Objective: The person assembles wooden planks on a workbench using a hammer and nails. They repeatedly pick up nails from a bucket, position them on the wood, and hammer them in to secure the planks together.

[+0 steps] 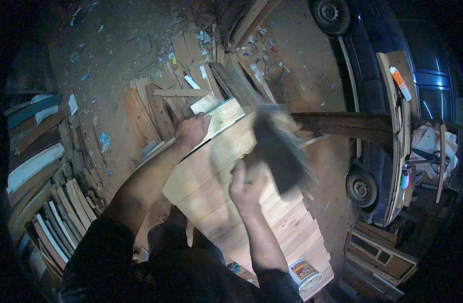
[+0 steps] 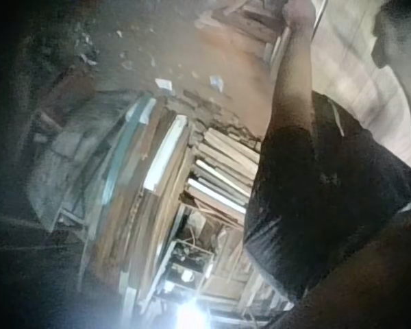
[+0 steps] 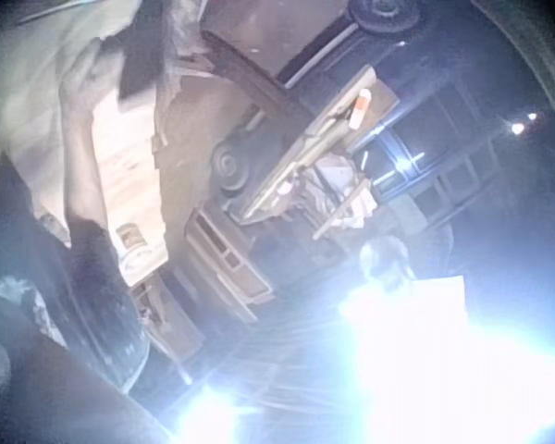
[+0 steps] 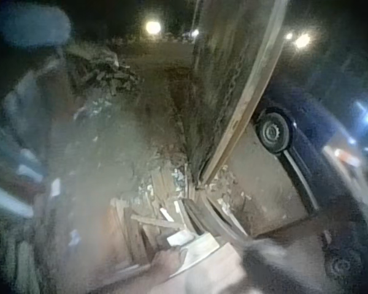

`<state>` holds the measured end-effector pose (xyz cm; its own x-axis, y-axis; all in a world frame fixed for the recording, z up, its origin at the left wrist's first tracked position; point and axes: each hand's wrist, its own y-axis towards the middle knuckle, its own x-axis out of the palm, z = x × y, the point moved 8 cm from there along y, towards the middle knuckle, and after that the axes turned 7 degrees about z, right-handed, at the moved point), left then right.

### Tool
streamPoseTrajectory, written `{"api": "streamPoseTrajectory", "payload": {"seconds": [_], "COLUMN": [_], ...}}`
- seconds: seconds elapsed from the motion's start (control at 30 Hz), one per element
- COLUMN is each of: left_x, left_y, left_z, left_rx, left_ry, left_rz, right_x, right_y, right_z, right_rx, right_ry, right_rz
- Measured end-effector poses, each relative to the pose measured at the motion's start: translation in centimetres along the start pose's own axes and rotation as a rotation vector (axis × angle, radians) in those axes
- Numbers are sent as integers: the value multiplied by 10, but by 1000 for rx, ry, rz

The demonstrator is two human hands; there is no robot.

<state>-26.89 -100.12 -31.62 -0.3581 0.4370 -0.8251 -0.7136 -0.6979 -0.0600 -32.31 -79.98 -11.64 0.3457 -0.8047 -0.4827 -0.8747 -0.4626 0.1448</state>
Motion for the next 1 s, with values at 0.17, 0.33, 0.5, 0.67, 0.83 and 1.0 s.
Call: {"api": "streamPoseTrajectory", "payload": {"seconds": [0.17, 0.33, 0.5, 0.67, 0.83, 1.0], "left_x": [3, -40, -29, -13, -6, -2], "left_y": [8, -18, -112, -132, -136, -132], "left_z": [3, 26, 56, 71, 75, 76], "left_rx": [-44, 114, 105, 47, 16, -22], "left_ry": [36, 39, -18, 69, 119, 303], "left_rz": [-128, 153, 190, 235, 104, 23], "right_x": [54, 18, -16, -13, -3, 24], "right_y": [-14, -19, -36, -47, -38, -13], "right_z": [106, 86, 72, 77, 78, 98], "right_rx": [419, 427, 421, 427, 317, 190], "right_ry": [-281, -169, -128, -94, -91, -341], "right_rz": [-278, -226, -234, -288, -279, -392]}}
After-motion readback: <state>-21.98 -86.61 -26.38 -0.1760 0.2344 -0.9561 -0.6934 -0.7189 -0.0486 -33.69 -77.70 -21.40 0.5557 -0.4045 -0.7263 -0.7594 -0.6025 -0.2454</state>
